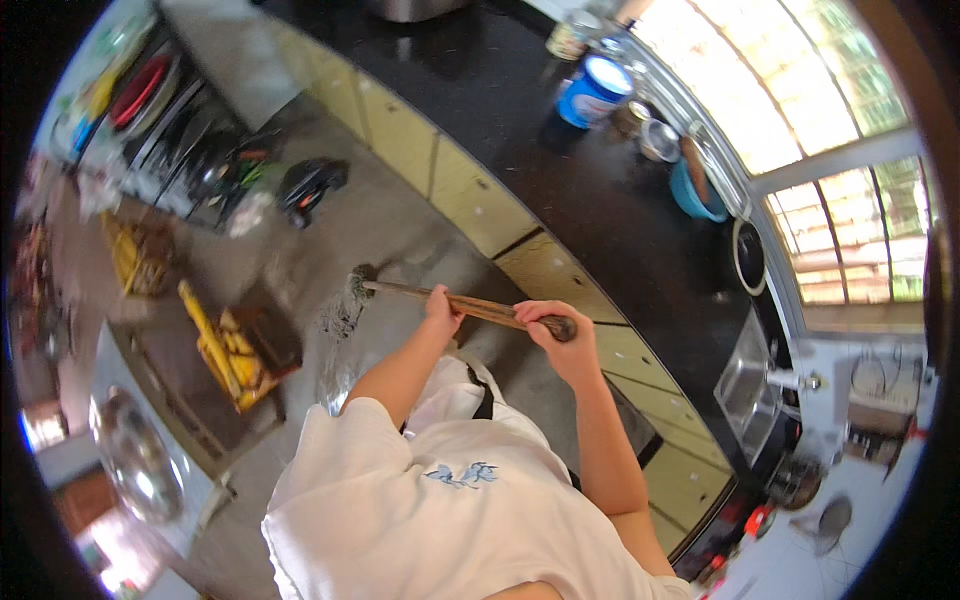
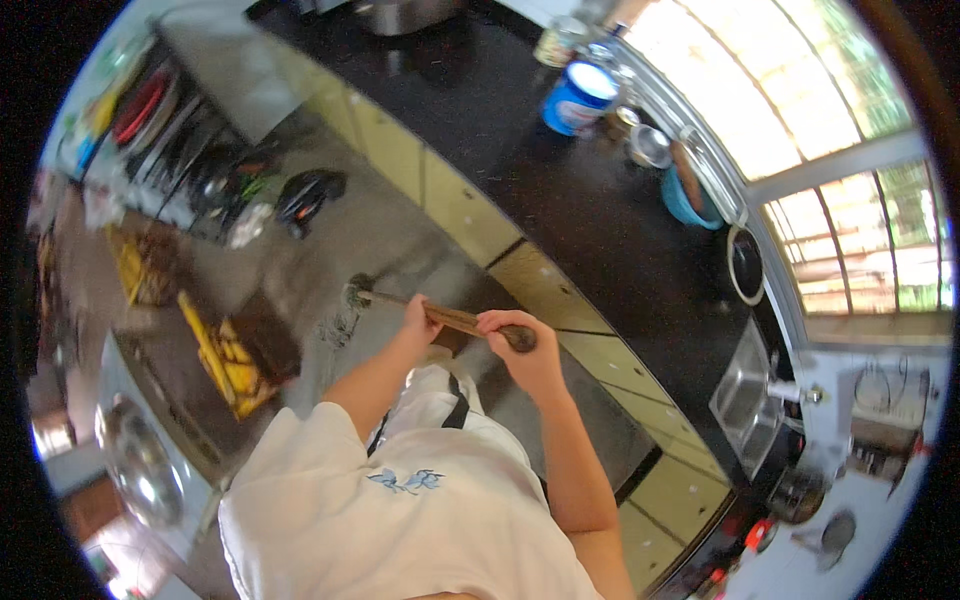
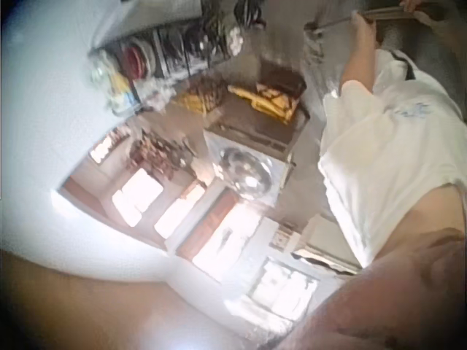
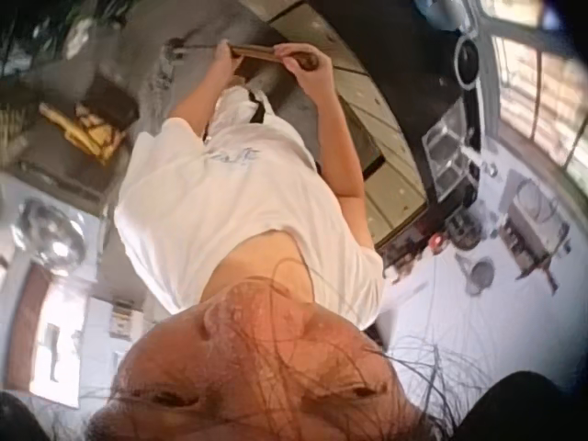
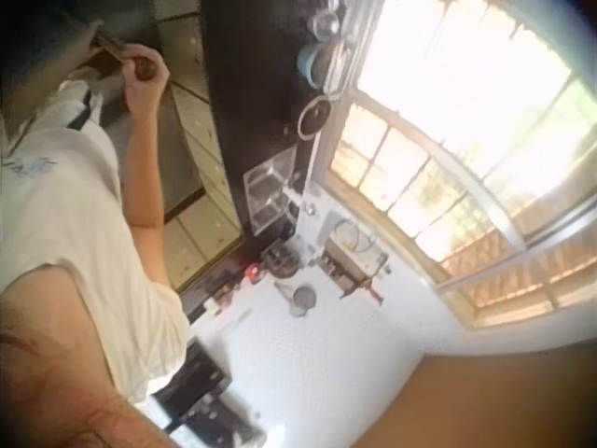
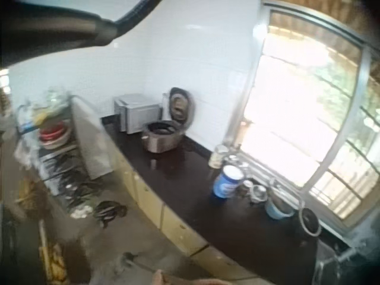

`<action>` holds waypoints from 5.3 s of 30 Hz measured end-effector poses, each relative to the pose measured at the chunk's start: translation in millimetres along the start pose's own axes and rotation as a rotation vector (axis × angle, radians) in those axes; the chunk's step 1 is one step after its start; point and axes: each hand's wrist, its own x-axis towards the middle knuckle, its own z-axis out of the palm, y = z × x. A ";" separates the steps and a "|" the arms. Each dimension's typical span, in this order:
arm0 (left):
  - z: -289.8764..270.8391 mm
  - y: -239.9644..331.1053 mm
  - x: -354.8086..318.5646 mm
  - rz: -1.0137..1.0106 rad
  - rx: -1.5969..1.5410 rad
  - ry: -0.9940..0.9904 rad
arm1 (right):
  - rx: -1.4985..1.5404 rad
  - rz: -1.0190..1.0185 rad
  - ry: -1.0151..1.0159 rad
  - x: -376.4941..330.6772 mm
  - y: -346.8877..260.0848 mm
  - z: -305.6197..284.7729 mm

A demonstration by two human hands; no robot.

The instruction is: The person mops a concrete floor using a traditional string mop. They move through a cluttered room, sweeping the mop back and forth to clean the surface around furniture, a table, and a fan.

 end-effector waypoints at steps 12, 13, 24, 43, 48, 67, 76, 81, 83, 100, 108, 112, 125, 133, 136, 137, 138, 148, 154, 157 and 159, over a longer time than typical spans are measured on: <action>75.9 -103.1 7.9 -0.190 0.805 -0.006 | 0.072 0.061 0.676 -84.0 30.2 -60.0; 63.1 -117.4 13.6 -0.194 0.828 -0.016 | 0.095 0.071 0.728 -102.5 33.6 -60.5; -78.9 -244.6 -15.1 -0.412 1.372 -0.052 | 0.202 0.071 1.165 -323.5 90.4 -58.0; -253.5 -563.3 -155.9 -0.663 1.718 -0.134 | 0.304 0.028 1.705 -659.5 101.7 -126.6; -299.2 -670.9 -210.7 -0.717 1.811 -0.104 | 0.254 0.101 1.964 -729.4 89.3 -154.5; -394.7 -966.2 -275.1 -1.405 2.197 -0.370 | 0.209 0.175 2.591 -871.1 123.8 -248.6; -515.2 -958.5 -306.7 -1.165 2.589 -0.402 | 0.540 -0.070 2.874 -953.2 169.2 -157.9; -556.4 -938.5 -330.6 -1.122 2.562 -0.487 | 0.393 -0.062 2.769 -995.4 200.0 -106.5; -567.1 -937.7 -330.9 -0.981 2.588 -0.472 | 0.381 -0.042 2.701 -1012.8 195.3 -90.4; -826.3 -922.4 -409.2 -0.964 2.707 -0.408 | 0.505 -0.139 2.757 -1237.8 234.7 78.6; -1009.7 -911.5 -483.6 -1.139 2.870 -0.349 | 0.630 -0.006 2.980 -1379.2 225.8 170.5; -1078.1 -880.6 -546.5 -1.186 2.972 -0.313 | 0.641 -0.003 3.111 -1421.2 208.5 227.9; -1283.1 -684.4 -623.8 -1.614 3.167 -0.315 | 0.545 0.071 3.526 -1416.8 176.4 454.4; -1386.0 -525.6 -637.8 -1.728 3.326 -0.454 | 0.325 0.222 3.797 -1370.4 167.9 571.3; -1389.2 -481.5 -673.0 -1.845 3.482 -0.504 | 0.268 0.346 3.877 -1351.8 164.1 593.9; -1390.3 -468.5 -679.5 -1.896 3.490 -0.527 | 0.260 0.448 3.889 -1347.2 162.3 598.0; -1398.4 -454.5 -671.9 -1.978 3.492 -0.458 | 0.261 0.488 3.910 -1343.1 160.9 599.8; -1354.6 -415.8 -667.0 -2.036 3.625 -0.453 | 0.196 0.746 3.916 -1288.4 155.8 594.1; -1292.4 -459.5 -670.1 -1.939 3.557 -0.573 | 0.073 0.529 3.887 -1266.1 138.3 554.3; -1245.4 -503.4 -655.3 -1.827 3.504 -0.690 | 0.120 0.470 3.854 -1248.7 138.9 505.9; -1220.2 -538.5 -630.2 -1.749 3.483 -0.778 | 0.077 0.418 3.816 -1234.5 149.0 465.6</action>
